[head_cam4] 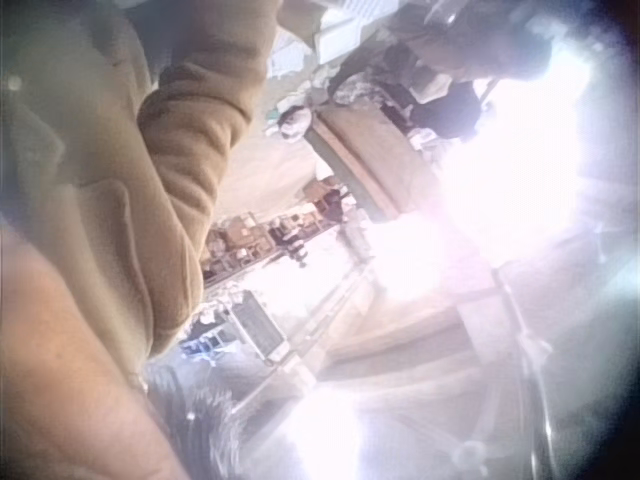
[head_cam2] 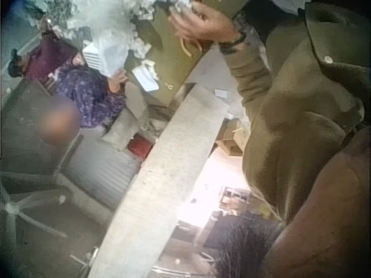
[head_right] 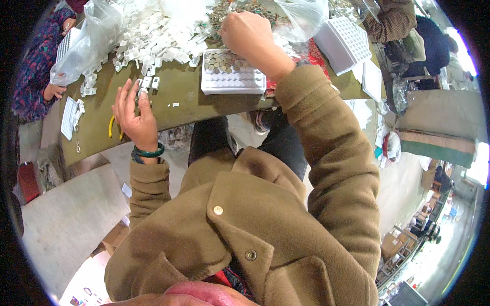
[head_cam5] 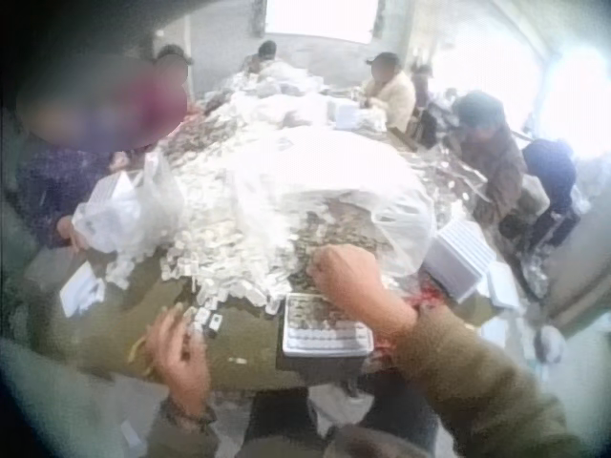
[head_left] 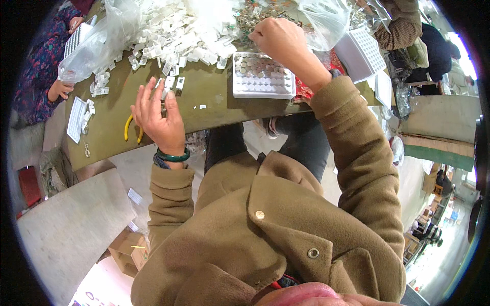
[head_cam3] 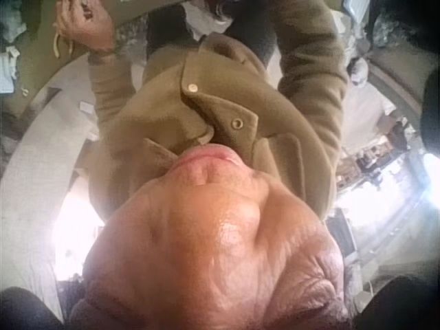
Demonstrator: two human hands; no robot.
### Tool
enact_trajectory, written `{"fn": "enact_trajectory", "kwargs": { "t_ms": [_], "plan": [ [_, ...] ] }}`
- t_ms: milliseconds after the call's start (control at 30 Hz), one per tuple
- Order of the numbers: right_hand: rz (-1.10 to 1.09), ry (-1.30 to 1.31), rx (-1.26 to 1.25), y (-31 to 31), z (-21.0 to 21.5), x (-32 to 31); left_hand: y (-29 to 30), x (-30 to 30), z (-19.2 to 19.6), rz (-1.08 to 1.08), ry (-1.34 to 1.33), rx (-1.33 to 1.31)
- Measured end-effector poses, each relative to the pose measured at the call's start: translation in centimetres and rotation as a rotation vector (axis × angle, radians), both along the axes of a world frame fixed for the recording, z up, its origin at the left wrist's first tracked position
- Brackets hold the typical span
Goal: The person assembles small keychains by hand at a cluttered worktable. They repeatedly pick a small metal ring, attach it to a white plastic tag, and place the finished unit into a white tray. The process is repeated continuously throughout the clip.
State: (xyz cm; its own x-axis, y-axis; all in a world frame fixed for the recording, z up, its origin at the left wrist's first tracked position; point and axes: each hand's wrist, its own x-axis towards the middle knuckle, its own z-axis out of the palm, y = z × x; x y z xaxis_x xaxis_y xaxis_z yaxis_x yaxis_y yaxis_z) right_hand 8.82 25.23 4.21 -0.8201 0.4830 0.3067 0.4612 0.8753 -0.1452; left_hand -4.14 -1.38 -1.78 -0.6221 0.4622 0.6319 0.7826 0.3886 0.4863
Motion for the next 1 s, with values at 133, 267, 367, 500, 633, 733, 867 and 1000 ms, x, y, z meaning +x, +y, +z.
{"fn": "enact_trajectory", "kwargs": {
  "t_ms": [133,267,367,500,633,733,867,1000],
  "plan": [
    [-0.053,-0.157,0.091,-0.1,-0.9,-1.9,0.5,2.0,1.5,-0.132,-0.054,0.087],
    [-0.078,-0.076,-0.051,0.3,-1.2,-1.3,1.0,3.5,2.6,-0.242,-0.126,0.141],
    [0.003,0.097,-0.162,0.7,-1.0,-0.1,1.7,4.1,3.2,-0.369,-0.343,0.254],
    [0.184,0.37,-0.262,0.5,-0.1,0.2,3.3,4.7,4.3,-0.543,-0.777,0.363],
    [0.253,0.412,-0.362,-1.7,1.3,0.7,4.5,5.7,5.2,-0.56,-1.095,0.424],
    [0.308,0.393,-0.345,-5.3,1.9,1.0,5.2,6.3,5.2,-0.517,-1.186,0.604],
    [0.314,0.386,-0.356,-9.6,1.8,1.4,4.8,6.3,4.5,-0.518,-1.478,0.772],
    [0.32,0.487,-0.502,-10.5,1.8,2.3,3.7,6.1,4.4,-0.541,-1.599,0.804]
  ]
}}
